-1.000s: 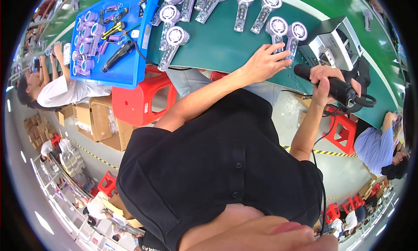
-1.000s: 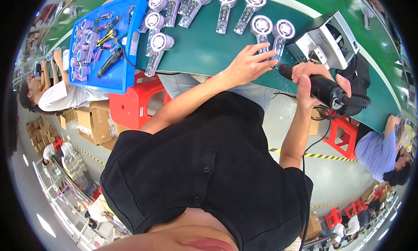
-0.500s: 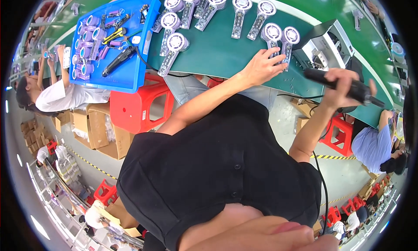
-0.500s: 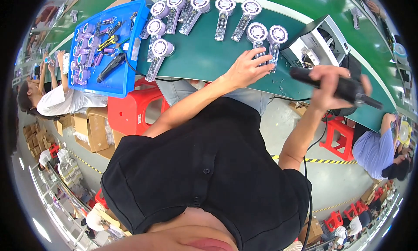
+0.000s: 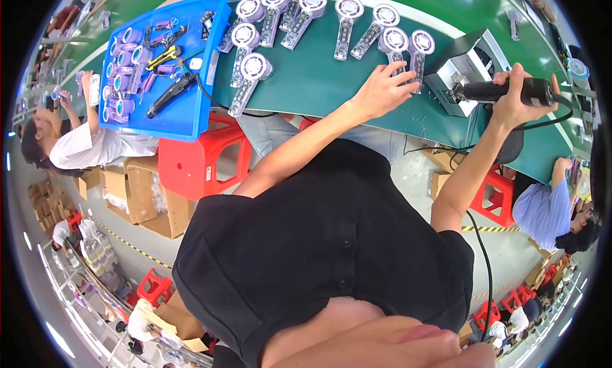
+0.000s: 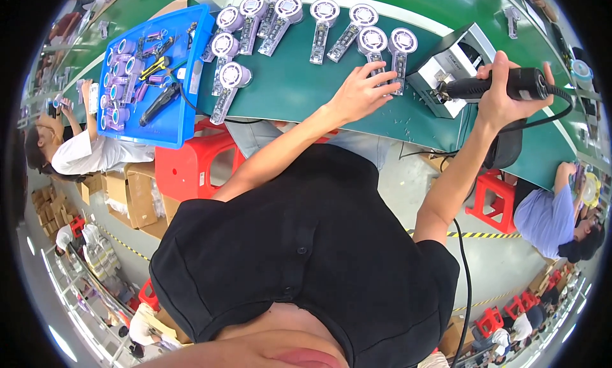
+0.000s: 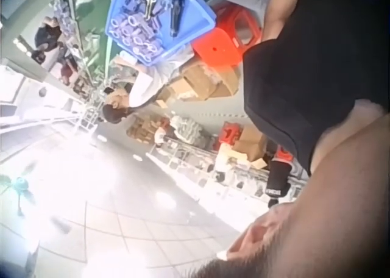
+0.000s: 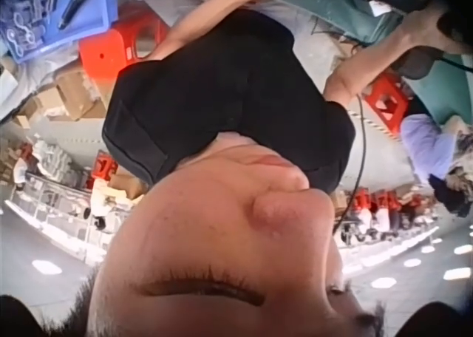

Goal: Assembling and testing handheld fan components on a factory assembly line.

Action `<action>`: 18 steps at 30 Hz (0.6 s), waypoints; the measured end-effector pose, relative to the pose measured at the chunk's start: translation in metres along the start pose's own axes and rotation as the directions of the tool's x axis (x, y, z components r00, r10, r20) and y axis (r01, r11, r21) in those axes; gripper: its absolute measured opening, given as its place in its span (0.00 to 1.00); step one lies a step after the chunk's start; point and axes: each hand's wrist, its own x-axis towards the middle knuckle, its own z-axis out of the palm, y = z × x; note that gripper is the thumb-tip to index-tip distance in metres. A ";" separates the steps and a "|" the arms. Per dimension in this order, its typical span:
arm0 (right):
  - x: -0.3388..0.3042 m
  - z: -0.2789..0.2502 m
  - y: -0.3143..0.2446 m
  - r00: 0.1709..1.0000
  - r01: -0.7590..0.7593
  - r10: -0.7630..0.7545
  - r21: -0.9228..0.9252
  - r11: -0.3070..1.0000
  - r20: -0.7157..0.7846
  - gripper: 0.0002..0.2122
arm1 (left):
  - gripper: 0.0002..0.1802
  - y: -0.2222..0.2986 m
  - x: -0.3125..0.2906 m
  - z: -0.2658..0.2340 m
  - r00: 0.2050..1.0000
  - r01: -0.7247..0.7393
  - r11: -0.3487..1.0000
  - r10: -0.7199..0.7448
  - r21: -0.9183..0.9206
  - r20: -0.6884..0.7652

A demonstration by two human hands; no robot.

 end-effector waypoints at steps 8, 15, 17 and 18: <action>-0.002 -0.006 0.010 0.988 -0.150 0.151 0.086 0.985 -0.009 0.28 | 0.23 -0.003 0.000 -0.005 0.998 0.050 0.992 -0.045 -0.114 0.050; -0.047 0.034 -0.002 0.997 -0.055 0.040 0.264 0.963 0.063 0.33 | 0.23 -0.001 -0.001 -0.006 0.998 0.050 0.992 -0.044 -0.115 0.054; -0.056 0.043 0.000 0.993 -0.072 0.048 0.231 0.970 0.108 0.33 | 0.23 -0.001 -0.001 -0.006 0.998 0.044 0.994 -0.038 -0.100 0.058; -0.060 0.046 -0.001 0.991 -0.107 0.083 0.231 0.967 0.109 0.34 | 0.24 -0.001 -0.002 -0.006 0.997 0.055 0.994 -0.048 -0.095 0.065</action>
